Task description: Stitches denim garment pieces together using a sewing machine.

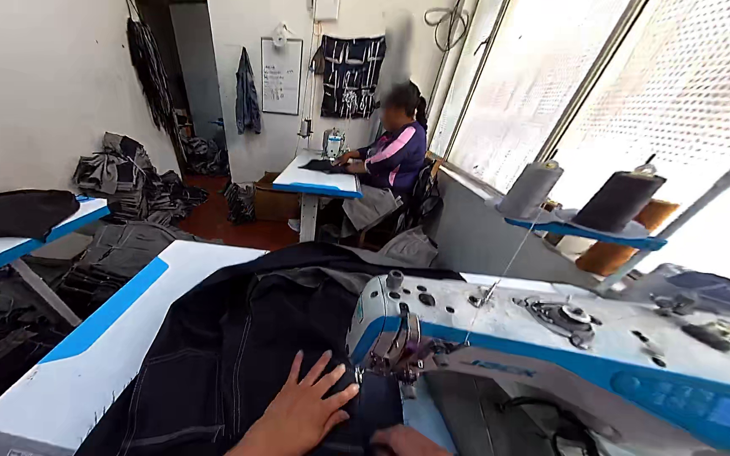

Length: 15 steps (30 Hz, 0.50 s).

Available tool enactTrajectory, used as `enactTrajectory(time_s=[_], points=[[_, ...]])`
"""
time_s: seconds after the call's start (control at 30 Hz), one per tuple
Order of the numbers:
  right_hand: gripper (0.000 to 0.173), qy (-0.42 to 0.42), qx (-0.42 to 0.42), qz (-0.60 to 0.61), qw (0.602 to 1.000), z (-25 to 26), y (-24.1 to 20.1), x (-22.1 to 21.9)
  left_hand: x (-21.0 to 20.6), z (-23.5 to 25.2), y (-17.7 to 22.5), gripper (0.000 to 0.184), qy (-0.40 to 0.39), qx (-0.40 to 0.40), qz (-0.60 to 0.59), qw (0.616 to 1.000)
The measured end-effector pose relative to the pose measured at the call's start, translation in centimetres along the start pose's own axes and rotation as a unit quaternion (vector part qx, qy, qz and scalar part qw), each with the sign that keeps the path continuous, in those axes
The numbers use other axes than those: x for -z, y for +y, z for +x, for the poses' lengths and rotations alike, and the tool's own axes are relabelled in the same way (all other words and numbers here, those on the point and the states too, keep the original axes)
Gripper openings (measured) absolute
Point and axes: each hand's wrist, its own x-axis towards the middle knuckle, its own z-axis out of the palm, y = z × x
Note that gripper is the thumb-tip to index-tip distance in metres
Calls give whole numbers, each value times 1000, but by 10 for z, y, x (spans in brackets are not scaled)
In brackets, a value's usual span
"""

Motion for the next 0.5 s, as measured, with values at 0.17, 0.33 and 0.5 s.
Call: enactTrajectory(time_s=[0.17,0.33,0.5], points=[[17,89,27,-6,996,14,30,-14,0,-26,65,50,55,-16,78,995],[21,82,71,10,994,35,36,-22,-23,-22,89,44,207,85,139,965],[25,38,104,41,993,46,39,-25,-15,-23,79,22,251,150,19,956]])
